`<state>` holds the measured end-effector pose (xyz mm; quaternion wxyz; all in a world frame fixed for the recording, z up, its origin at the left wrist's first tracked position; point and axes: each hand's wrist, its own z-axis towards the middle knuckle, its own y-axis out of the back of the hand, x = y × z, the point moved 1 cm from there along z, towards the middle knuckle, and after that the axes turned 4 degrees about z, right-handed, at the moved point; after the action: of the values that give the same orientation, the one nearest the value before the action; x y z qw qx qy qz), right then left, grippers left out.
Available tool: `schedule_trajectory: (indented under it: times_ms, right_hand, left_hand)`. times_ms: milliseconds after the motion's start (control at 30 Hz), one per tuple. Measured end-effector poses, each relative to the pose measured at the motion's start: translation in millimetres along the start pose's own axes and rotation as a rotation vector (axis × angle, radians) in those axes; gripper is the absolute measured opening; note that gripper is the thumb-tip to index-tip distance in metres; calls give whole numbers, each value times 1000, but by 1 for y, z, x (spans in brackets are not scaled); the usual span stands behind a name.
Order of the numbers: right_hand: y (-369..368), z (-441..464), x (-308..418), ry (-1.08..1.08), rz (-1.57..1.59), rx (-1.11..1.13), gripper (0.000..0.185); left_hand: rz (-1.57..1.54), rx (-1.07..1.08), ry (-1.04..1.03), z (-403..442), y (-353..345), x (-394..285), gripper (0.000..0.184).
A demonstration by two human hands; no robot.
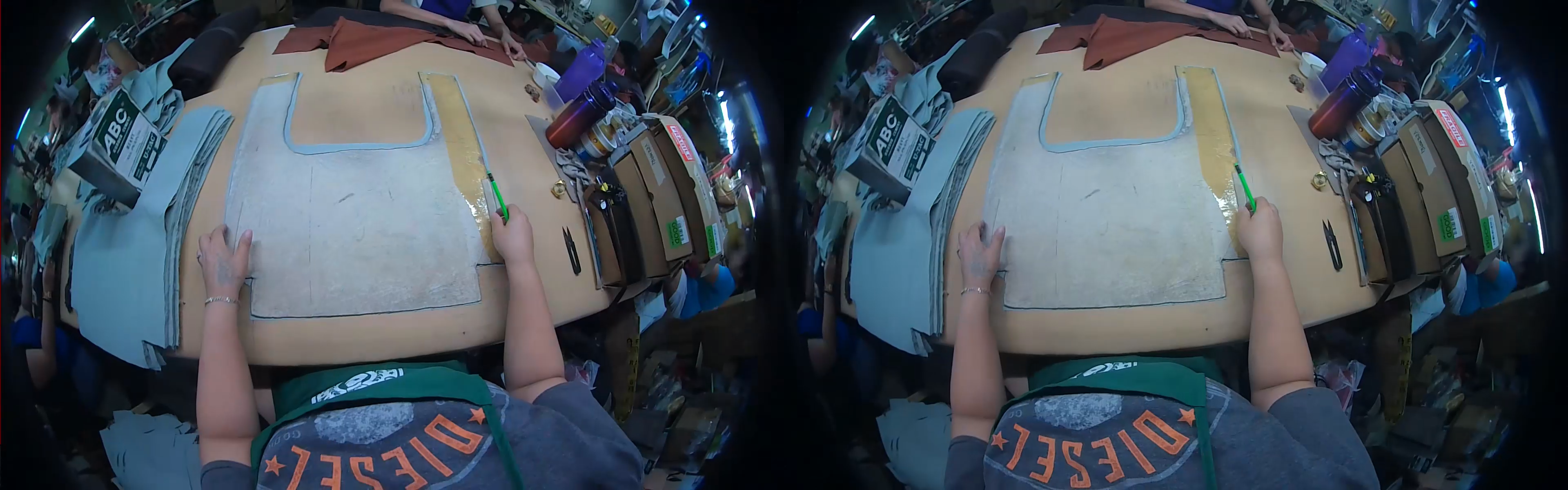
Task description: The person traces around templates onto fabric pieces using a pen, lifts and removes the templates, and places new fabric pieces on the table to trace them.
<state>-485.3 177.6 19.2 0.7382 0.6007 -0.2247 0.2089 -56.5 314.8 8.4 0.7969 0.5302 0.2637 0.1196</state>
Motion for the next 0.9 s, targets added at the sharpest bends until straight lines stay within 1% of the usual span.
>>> schedule_trajectory:
  times_ms: [33,67,133,167,267,333,367,433,467,533,567,667,767,867,900]
  right_hand:
    - [2,-1,2,-57,20,17,24]
    - [1,1,-2,-112,110,53,25]
    - [3,10,-16,-220,298,114,26]
    - [8,11,-21,-198,410,119,25]
    - [25,-2,-21,-138,708,113,23]
    - [38,-17,-10,-97,856,73,22]
    - [42,-22,-15,-111,847,93,22]
    - [55,-31,-35,-146,821,141,24]
    - [60,-35,-42,-148,715,153,25]
    - [67,-41,-55,-148,506,182,27]
    - [67,-43,-64,-150,289,185,31]
    - [56,-50,-66,2,46,60,32]
    - [54,-54,-55,-38,79,22,31]
    - [59,-53,-58,-17,175,-49,30]
    - [67,-53,-54,-107,229,-19,29]
  left_hand:
    - [-15,19,55,6,-1,-3,53]
    - [-30,37,105,11,-2,-5,53]
    - [-360,117,260,24,-5,1,48]
    - [-523,161,331,30,-7,6,45]
    - [-1228,350,463,38,-16,19,32]
    - [-1373,382,477,27,-3,14,25]
    - [-1446,399,483,21,5,12,21]
    - [-1491,453,480,10,11,11,21]
    - [-1514,480,485,4,13,10,21]
    - [-1354,587,544,-5,20,2,31]
    - [-1272,637,566,-7,21,-1,37]
    - [-1165,606,475,-9,17,-6,43]
    - [-1135,497,440,-12,11,-10,46]
    - [-299,63,-84,-4,-17,17,53]
    - [-159,8,-143,-6,-19,15,55]
